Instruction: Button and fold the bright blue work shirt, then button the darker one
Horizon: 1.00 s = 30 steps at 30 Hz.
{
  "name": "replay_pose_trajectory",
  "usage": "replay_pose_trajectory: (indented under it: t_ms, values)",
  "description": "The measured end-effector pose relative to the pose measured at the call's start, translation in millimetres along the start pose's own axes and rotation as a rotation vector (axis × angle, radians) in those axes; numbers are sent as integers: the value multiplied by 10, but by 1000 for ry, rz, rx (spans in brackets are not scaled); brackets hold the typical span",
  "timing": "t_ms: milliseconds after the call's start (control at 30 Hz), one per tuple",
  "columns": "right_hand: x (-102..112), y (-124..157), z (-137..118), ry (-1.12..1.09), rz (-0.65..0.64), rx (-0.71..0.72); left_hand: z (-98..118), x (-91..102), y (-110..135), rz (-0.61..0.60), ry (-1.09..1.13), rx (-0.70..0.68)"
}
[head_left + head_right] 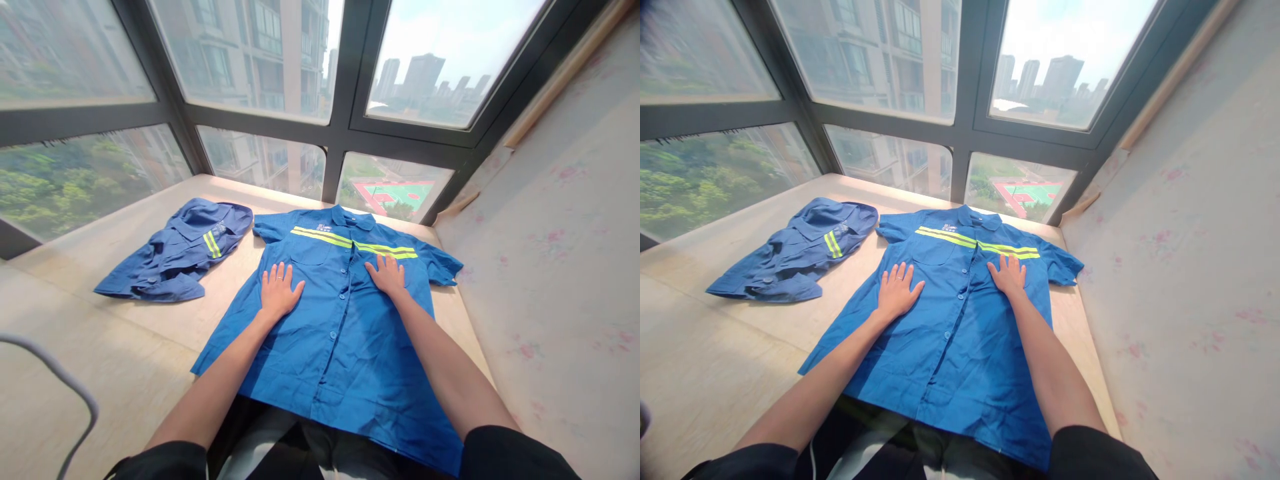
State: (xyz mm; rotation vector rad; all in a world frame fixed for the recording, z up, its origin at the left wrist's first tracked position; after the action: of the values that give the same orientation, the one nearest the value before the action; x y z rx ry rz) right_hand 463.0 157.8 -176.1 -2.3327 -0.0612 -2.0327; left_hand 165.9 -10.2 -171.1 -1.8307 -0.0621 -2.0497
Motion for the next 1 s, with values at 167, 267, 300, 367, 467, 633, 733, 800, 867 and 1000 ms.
replay_pose_trajectory:
  t_ms: [167,267,300,367,467,633,733,800,867,1000]
  values:
    - [-3,14,-10,-15,27,9,-11,1,-4,-4,11,-1]
    - [1,24,-12,-26,23,8,-8,15,-2,-12,12,-3]
    - [2,28,-11,-25,22,9,-6,18,0,-13,11,-4]
    - [-1,39,-8,-16,24,17,-1,20,2,-10,7,-9]
    - [-9,62,-2,1,41,38,2,9,-4,-2,4,-14]
    - [-16,105,0,13,79,68,-1,1,-34,-2,-3,-2]
    - [-14,127,-1,14,93,71,12,8,-26,-8,-7,-1]
    - [-13,140,-1,12,98,74,38,19,-21,0,-9,6]
    - [-10,153,-1,11,108,81,80,46,-45,16,-16,32]
    - [-8,171,2,0,140,88,188,167,-241,11,15,163]
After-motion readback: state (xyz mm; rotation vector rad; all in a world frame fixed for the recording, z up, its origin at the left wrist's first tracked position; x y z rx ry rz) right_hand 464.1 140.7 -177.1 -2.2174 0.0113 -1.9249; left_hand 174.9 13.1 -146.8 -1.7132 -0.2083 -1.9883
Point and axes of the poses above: each hand's wrist, its own y-axis away from the middle knuckle, its own x-axis out of the back of the hand, z = x × y, the point moved 3 cm from there along -y, towards the middle knuckle, and after that the axes turned 6 degrees about z, right-handed, at the moved point
